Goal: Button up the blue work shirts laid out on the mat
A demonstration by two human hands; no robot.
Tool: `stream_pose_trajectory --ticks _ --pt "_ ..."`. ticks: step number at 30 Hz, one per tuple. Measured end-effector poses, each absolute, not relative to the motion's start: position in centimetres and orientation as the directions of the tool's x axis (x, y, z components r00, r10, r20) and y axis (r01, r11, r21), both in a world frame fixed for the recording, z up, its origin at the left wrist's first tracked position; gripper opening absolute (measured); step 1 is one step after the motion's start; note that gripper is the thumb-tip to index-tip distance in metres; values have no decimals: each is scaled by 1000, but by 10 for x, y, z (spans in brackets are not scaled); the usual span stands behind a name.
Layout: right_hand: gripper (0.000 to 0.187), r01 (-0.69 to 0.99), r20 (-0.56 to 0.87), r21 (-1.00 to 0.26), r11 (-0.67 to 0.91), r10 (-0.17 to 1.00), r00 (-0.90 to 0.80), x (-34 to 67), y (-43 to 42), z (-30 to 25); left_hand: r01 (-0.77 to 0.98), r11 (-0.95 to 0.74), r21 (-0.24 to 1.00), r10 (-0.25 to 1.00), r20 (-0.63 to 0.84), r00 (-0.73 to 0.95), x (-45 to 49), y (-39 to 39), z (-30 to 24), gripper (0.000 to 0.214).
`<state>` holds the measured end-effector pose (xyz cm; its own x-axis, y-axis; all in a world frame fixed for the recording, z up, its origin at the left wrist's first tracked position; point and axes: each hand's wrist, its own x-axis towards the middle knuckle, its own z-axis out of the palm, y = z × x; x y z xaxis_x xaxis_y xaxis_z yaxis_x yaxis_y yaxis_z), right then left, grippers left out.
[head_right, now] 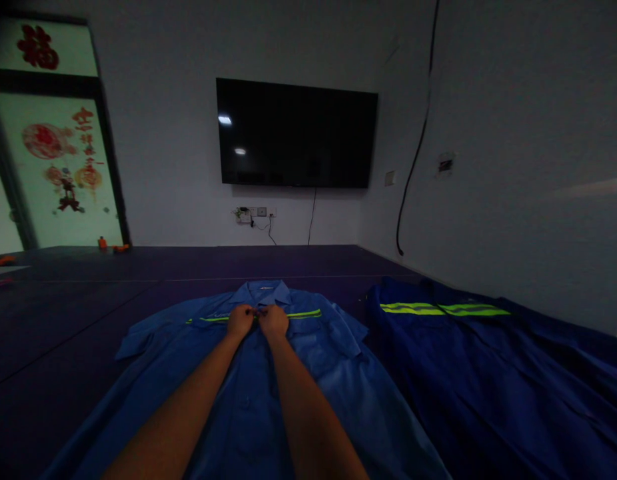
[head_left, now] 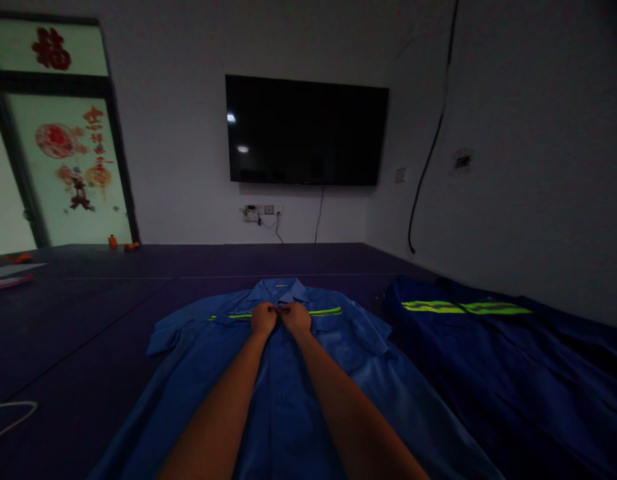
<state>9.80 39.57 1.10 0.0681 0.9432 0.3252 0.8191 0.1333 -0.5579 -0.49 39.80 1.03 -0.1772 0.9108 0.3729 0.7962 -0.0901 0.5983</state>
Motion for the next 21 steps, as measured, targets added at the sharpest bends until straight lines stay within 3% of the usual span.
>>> stream_pose_trajectory --ticks 6,15,21 --pt "16 810 341 -570 139 937 79 100 393 12 727 -150 670 901 395 -179 -7 401 8 18" --pt "17 784 226 -619 41 966 128 96 391 13 650 -204 732 902 399 -166 -10 403 6 20" --pt "18 778 267 -627 43 950 163 91 386 11 628 -207 751 907 387 -164 -10 399 7 19"
